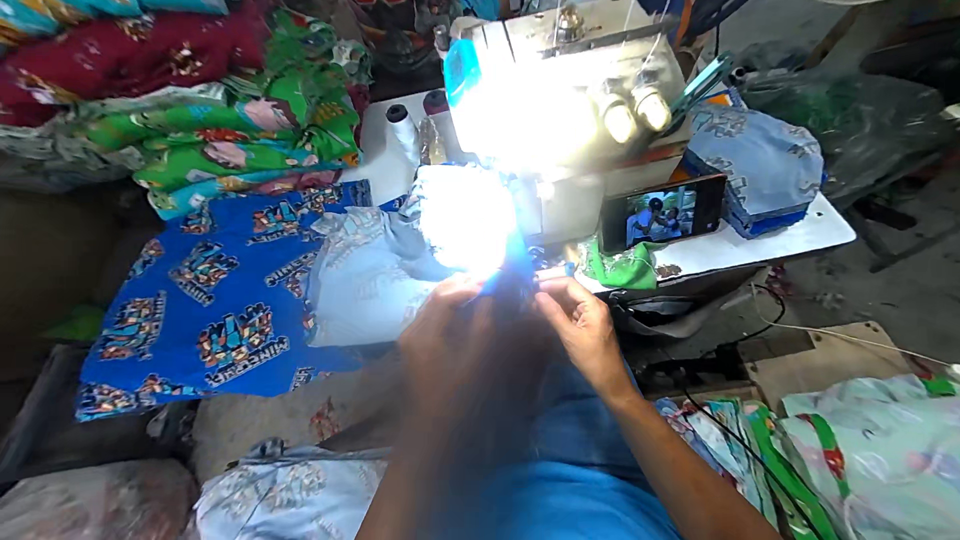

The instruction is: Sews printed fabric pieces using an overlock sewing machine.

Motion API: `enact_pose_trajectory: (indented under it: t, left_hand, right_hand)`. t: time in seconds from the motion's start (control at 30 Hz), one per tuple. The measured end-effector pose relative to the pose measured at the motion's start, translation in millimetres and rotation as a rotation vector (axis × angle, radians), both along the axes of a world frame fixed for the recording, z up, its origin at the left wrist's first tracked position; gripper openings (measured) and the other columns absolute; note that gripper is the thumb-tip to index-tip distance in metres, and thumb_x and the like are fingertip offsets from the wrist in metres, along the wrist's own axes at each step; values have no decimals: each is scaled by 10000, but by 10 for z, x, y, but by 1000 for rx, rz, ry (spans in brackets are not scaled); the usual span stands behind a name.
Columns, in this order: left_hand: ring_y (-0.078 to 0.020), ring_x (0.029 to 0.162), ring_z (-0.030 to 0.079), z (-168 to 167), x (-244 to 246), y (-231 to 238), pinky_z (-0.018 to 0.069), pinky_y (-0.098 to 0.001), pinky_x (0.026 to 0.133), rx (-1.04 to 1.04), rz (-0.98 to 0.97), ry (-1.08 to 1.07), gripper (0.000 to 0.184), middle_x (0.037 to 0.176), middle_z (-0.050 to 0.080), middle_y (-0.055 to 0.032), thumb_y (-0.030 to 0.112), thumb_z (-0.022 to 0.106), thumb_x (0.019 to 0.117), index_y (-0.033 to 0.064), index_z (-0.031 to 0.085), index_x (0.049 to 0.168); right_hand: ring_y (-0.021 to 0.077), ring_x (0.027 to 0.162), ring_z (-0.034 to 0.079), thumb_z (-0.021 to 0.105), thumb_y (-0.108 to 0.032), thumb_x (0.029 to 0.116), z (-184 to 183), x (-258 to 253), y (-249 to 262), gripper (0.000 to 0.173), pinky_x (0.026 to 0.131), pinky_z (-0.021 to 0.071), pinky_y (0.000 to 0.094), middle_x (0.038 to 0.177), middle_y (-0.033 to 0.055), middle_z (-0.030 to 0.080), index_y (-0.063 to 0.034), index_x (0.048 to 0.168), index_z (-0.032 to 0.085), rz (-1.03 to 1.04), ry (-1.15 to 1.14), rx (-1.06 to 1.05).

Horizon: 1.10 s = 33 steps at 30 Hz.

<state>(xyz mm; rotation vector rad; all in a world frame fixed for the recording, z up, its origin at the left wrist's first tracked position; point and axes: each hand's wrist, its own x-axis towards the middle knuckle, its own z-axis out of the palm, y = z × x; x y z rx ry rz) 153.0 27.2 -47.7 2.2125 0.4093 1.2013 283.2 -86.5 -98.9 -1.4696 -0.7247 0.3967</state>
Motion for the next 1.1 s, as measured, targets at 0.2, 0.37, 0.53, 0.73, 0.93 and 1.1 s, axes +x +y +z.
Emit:
enact_pose_trajectory:
  t: [0.2,0.37,0.53,0.73,0.93,1.1]
  left_hand:
    - [-203,1130,703,65,15,-164,525,-374,1045,314,-30,27,71,1097,763,-100,96,667,974,34,702,977]
    - [-43,1138,645,331,3,141,550,-262,951,-120,-34,-104,146,1215,682,73,207,535,1062,128,567,1181]
    - [-102,850,688,286,44,-60,560,-241,726,179,-54,119,142,1000,728,-95,150,614,997,27,663,1049]
    - [-171,1017,690,-445,-56,-160,536,-246,921,227,21,115,113,1018,739,-118,109,688,961,56,782,995]
    - [-158,886,682,-450,61,-170,532,-219,816,237,78,81,103,915,725,-113,78,697,927,43,790,953]
    - [-165,901,662,-379,20,-181,530,-237,816,260,21,107,76,934,707,-105,67,718,927,37,776,965]
  right_hand:
    - [64,906,713,700,-59,928,141,-106,-125,273,801,604,212,1032,66,729,-5,1195,680,87,121,-15]
    - [83,849,720,657,-70,969,140,-149,-114,129,801,615,234,957,68,729,21,1054,693,115,233,36]
    - [86,839,733,633,-43,982,152,-162,-91,162,777,629,231,985,90,736,43,1112,678,121,249,33]
    - [78,839,723,628,-45,983,89,-172,-143,183,789,619,221,1006,98,728,61,1117,693,114,232,31]
    - [78,770,714,617,-56,992,136,-182,-143,163,730,623,219,957,79,712,47,1089,697,115,225,16]
    - [109,785,713,596,-30,995,106,-180,-203,159,742,632,247,989,80,688,41,1101,692,126,221,13]
